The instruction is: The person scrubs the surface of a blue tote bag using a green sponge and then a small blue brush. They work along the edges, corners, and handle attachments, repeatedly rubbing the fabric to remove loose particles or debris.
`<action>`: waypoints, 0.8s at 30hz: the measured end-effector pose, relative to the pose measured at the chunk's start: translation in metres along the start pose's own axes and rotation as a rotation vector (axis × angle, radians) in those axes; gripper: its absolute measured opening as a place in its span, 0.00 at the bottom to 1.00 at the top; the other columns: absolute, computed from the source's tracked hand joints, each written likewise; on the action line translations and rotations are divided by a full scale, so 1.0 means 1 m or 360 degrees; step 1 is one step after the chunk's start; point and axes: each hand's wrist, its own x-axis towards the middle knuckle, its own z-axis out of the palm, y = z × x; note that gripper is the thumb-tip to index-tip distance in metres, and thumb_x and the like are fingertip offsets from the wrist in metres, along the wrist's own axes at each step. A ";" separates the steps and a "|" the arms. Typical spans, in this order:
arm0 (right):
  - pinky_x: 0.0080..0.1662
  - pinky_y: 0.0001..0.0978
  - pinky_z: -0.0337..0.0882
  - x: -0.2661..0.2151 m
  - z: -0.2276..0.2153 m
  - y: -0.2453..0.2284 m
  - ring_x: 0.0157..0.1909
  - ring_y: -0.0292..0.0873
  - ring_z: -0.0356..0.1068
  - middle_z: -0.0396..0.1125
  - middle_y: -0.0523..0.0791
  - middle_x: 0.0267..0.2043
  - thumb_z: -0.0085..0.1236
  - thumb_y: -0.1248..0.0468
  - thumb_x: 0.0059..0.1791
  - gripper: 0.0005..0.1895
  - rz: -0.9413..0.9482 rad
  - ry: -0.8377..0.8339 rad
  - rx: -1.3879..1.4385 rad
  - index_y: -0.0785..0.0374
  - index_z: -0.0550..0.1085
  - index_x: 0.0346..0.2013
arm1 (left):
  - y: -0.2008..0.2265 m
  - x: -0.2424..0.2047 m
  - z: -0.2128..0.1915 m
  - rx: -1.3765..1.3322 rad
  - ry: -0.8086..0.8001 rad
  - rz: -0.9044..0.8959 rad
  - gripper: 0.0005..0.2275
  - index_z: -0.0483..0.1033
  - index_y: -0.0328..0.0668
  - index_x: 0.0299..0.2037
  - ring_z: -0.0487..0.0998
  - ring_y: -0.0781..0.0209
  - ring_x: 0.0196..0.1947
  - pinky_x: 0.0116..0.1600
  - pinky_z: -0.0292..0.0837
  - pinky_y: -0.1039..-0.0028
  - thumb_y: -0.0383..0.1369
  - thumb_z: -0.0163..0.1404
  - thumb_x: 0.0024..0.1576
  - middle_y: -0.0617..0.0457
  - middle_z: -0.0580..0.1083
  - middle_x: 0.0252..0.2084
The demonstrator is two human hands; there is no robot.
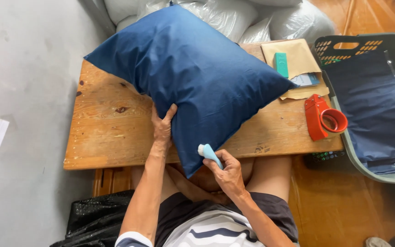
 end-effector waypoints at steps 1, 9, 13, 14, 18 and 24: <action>0.28 0.25 0.64 -0.001 0.000 0.003 0.25 0.33 0.64 0.71 0.41 0.20 0.73 0.61 0.43 0.08 0.0006 -0.0022 0.0001 0.58 0.80 0.29 | 0.006 -0.010 0.000 0.0004 0.0022 -0.0001 0.40 0.57 0.52 0.72 0.69 0.45 0.64 0.66 0.70 0.54 0.44 0.68 0.51 0.41 0.66 0.66; 0.29 0.28 0.62 0.005 0.007 0.018 0.23 0.35 0.61 0.64 0.43 0.17 0.72 0.61 0.43 0.12 0.0218 0.0005 -0.0159 0.61 0.75 0.25 | 0.018 -0.092 0.010 -0.0149 0.0040 -0.0207 0.39 0.53 0.46 0.74 0.60 0.48 0.71 0.72 0.59 0.55 0.47 0.59 0.55 0.43 0.59 0.73; 0.27 0.28 0.60 0.016 0.024 0.021 0.22 0.36 0.61 0.62 0.42 0.15 0.71 0.61 0.43 0.12 0.0247 -0.0039 -0.0218 0.61 0.74 0.22 | 0.033 -0.065 0.000 -0.0005 -0.0065 0.0031 0.46 0.42 0.45 0.77 0.48 0.40 0.76 0.76 0.48 0.50 0.49 0.59 0.54 0.39 0.47 0.78; 0.26 0.27 0.59 0.021 0.031 0.029 0.20 0.36 0.60 0.61 0.41 0.14 0.70 0.62 0.43 0.13 0.0294 -0.0036 -0.0216 0.60 0.73 0.20 | 0.033 -0.057 -0.006 0.0091 -0.0098 -0.0002 0.45 0.46 0.46 0.76 0.54 0.42 0.73 0.73 0.55 0.50 0.47 0.62 0.52 0.40 0.53 0.75; 0.25 0.28 0.58 0.032 0.057 0.047 0.20 0.37 0.60 0.62 0.41 0.14 0.71 0.61 0.41 0.13 0.0381 -0.0033 -0.0205 0.61 0.74 0.19 | -0.015 -0.028 -0.030 0.0104 -0.0175 -0.0133 0.43 0.55 0.50 0.73 0.66 0.44 0.67 0.67 0.67 0.49 0.41 0.68 0.48 0.41 0.66 0.68; 0.28 0.28 0.63 0.036 0.090 0.050 0.24 0.38 0.65 0.66 0.45 0.18 0.69 0.61 0.43 0.11 0.0412 -0.0200 -0.0153 0.64 0.77 0.23 | -0.020 -0.001 -0.059 -0.0015 -0.0094 -0.0213 0.26 0.73 0.51 0.57 0.77 0.59 0.44 0.48 0.80 0.63 0.32 0.68 0.48 0.51 0.77 0.45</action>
